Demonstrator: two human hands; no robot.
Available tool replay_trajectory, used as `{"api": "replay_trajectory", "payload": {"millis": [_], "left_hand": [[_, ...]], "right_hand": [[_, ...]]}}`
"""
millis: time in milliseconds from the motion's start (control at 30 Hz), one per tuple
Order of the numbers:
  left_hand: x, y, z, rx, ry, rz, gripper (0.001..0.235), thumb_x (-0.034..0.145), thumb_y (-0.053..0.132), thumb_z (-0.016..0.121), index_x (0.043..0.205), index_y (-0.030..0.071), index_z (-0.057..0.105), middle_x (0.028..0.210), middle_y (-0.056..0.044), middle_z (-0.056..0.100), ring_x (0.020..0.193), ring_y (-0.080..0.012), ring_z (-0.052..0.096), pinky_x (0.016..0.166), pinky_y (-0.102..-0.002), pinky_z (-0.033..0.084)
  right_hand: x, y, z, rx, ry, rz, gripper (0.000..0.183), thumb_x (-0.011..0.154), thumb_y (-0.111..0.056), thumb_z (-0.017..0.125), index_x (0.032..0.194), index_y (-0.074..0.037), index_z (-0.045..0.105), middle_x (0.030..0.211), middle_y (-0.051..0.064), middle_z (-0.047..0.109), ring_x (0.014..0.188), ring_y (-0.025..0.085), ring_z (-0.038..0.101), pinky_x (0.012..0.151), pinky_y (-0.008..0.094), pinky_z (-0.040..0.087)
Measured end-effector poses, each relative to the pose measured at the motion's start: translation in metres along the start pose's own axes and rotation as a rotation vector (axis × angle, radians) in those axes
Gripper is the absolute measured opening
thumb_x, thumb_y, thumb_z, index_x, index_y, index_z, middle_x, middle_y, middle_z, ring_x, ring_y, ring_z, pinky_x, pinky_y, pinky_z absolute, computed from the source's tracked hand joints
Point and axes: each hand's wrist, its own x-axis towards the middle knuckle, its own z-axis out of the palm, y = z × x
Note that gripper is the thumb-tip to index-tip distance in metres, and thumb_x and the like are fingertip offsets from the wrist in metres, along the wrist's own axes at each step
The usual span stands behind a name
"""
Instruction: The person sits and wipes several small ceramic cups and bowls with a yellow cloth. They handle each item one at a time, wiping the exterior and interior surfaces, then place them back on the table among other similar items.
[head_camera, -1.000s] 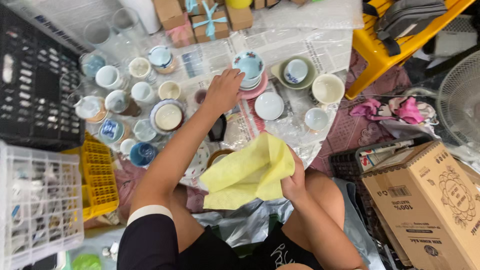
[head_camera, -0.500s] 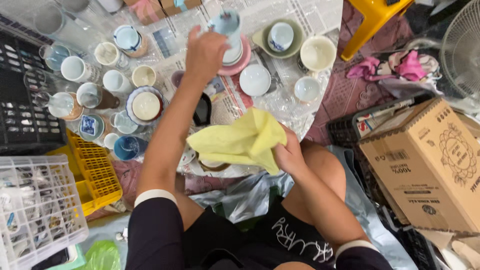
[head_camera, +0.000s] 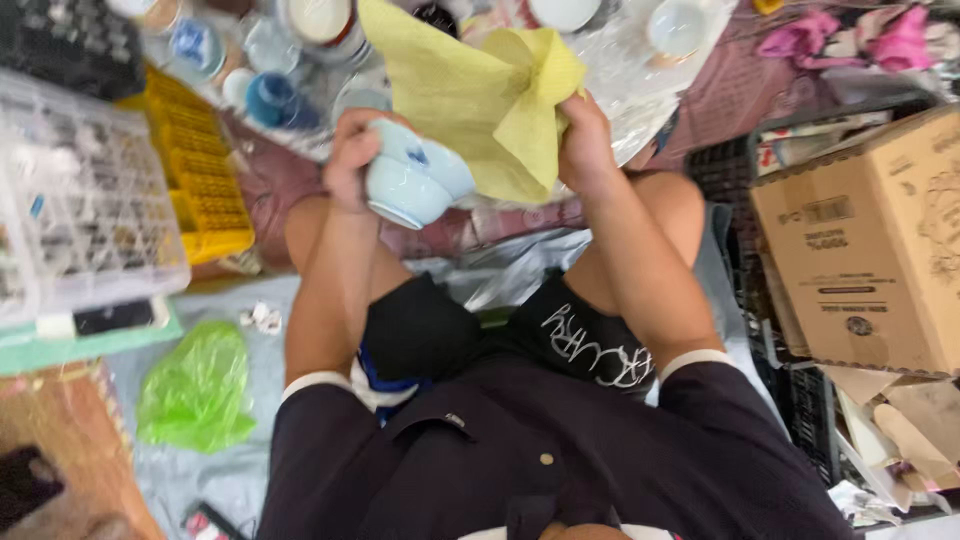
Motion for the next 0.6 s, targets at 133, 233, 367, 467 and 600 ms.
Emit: {"api": "replay_trajectory", "payload": {"millis": [133, 233, 367, 467, 600], "left_hand": [[-0.003, -0.046, -0.063, 0.029, -0.145, 0.008, 0.041, 0.096, 0.031, 0.057, 0.117, -0.003, 0.064, 0.109, -0.019, 0.069, 0.097, -0.0304, 0.068, 0.088, -0.043, 0.055], [-0.014, -0.073, -0.093, -0.302, -0.005, -0.123, 0.055, 0.094, 0.041, 0.052, 0.130, 0.001, 0.062, 0.121, -0.018, 0.069, 0.110, -0.0316, 0.069, 0.097, -0.044, 0.056], [-0.039, -0.064, -0.111, 0.017, 0.146, -0.032, 0.055, 0.100, 0.035, 0.050, 0.140, -0.001, 0.057, 0.131, -0.017, 0.067, 0.119, -0.0332, 0.066, 0.104, -0.046, 0.054], [-0.039, -0.050, -0.104, 0.108, 0.054, 0.035, 0.044, 0.101, 0.033, 0.051, 0.129, 0.000, 0.058, 0.119, -0.015, 0.067, 0.108, -0.0296, 0.065, 0.095, -0.043, 0.053], [-0.041, -0.027, -0.071, 0.063, -0.053, 0.003, 0.033, 0.102, 0.030, 0.053, 0.114, 0.000, 0.061, 0.103, -0.012, 0.066, 0.092, -0.0248, 0.062, 0.083, -0.039, 0.051]], "right_hand": [[-0.033, 0.012, 0.028, -0.379, -0.320, 0.185, 0.048, 0.096, -0.018, 0.065, 0.141, -0.003, 0.058, 0.130, 0.014, 0.069, 0.117, 0.025, 0.069, 0.102, 0.040, 0.057], [-0.044, 0.013, 0.041, -0.737, -0.738, 0.254, 0.056, 0.095, -0.027, 0.076, 0.143, -0.002, 0.062, 0.145, 0.017, 0.059, 0.130, 0.026, 0.060, 0.111, 0.040, 0.050], [-0.062, 0.024, 0.063, -0.053, -0.650, 0.445, 0.086, 0.091, -0.047, 0.076, 0.157, -0.009, 0.037, 0.172, 0.013, 0.026, 0.158, 0.027, 0.036, 0.131, 0.046, 0.033], [-0.067, 0.025, 0.071, -0.198, -0.754, 0.229, 0.101, 0.090, -0.054, 0.078, 0.164, -0.010, 0.026, 0.172, 0.013, 0.023, 0.158, 0.027, 0.031, 0.131, 0.049, 0.030], [-0.063, 0.033, 0.088, -0.210, -1.022, 0.396, 0.096, 0.100, -0.053, 0.068, 0.167, -0.011, 0.014, 0.174, 0.012, 0.025, 0.164, 0.024, 0.021, 0.134, 0.041, 0.015]]}}
